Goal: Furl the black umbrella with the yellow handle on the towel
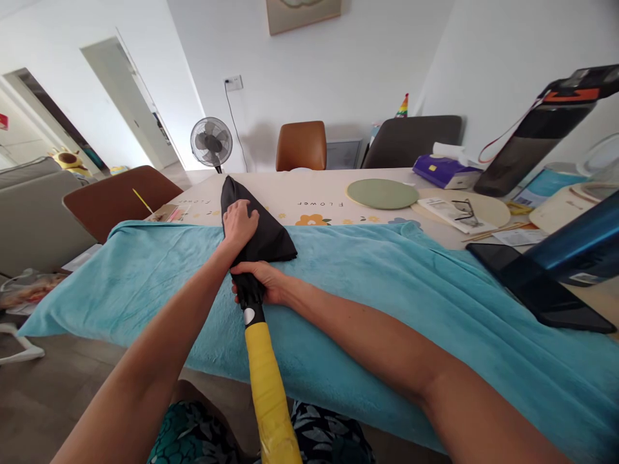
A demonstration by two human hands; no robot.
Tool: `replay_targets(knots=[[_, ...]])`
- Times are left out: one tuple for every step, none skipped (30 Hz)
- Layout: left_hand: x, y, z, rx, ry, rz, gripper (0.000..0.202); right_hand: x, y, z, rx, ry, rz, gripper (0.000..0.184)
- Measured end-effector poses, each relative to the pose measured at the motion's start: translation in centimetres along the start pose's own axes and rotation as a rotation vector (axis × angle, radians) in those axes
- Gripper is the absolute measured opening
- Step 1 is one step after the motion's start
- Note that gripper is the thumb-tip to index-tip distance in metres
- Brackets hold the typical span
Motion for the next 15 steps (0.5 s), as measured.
replay_targets(knots=[[-0.4,1.2,0.0,-0.070,-0.037,-0.014,0.038,0.0,0.0,0.0,-0.002,0.002,-0.002,0.009],[-0.7,2.4,-0.1,-0.139,-0.068,-0.033,0.041,0.0,0.0,0.0,-0.006,0.005,-0.004,0.009],[-0.8,3.7,-0.2,-0.206,-0.091,-0.056,0.043,0.0,0.0,0.1,-0.011,0.011,-0.007,0.010],[-0.8,4.9,-0.4,-0.272,-0.099,-0.093,0.042,0.0,0.1,0.2,-0.016,0.018,-0.009,0.010],[-0.5,6.1,-0.7,-0.332,-0.093,-0.138,0.040,-0.1,0.1,0.3,-0.020,0.025,-0.012,0.011],[-0.1,7.2,-1.1,-0.380,-0.074,-0.185,0.036,-0.1,0.1,0.4,-0.024,0.032,-0.014,0.011],[0.3,8.0,-1.4,-0.417,-0.051,-0.228,0.031,-0.1,0.1,0.6,-0.027,0.036,-0.013,0.011],[0.6,8.6,-1.7,-0.440,-0.031,-0.262,0.027,-0.2,0.1,0.6,-0.030,0.038,-0.012,0.011],[0.7,9.1,-2.1,-0.453,-0.021,-0.284,0.024,-0.2,0.1,0.7,-0.028,0.038,-0.013,0.011],[0.7,9.3,-2.3,-0.456,-0.022,-0.294,0.023,-0.3,0.1,0.7,-0.024,0.037,-0.013,0.011],[0.6,9.5,-2.5,-0.451,-0.027,-0.303,0.023,-0.3,0.0,0.7,-0.019,0.037,-0.015,0.011],[0.5,9.6,-2.7,-0.449,-0.038,-0.322,0.023,-0.2,0.0,0.6,-0.015,0.035,-0.016,0.012],[0.4,9.7,-2.8,-0.448,-0.052,-0.346,0.022,-0.2,0.0,0.5,-0.013,0.032,-0.017,0.012],[0.2,9.8,-2.9,-0.450,-0.070,-0.371,0.020,-0.2,0.0,0.4,-0.012,0.028,-0.016,0.012],[0.1,9.9,-3.0,-0.454,-0.087,-0.393,0.018,-0.1,0.1,0.3,-0.011,0.024,-0.012,0.013]])
Point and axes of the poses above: each hand's wrist, its own z-axis towards the middle knuckle, its own x-axis out of the palm, y = z × x, the point moved 9 cm from there along z, towards the middle knuckle, and after that the axes turned 3 degrees about x, right-handed, at the moved point
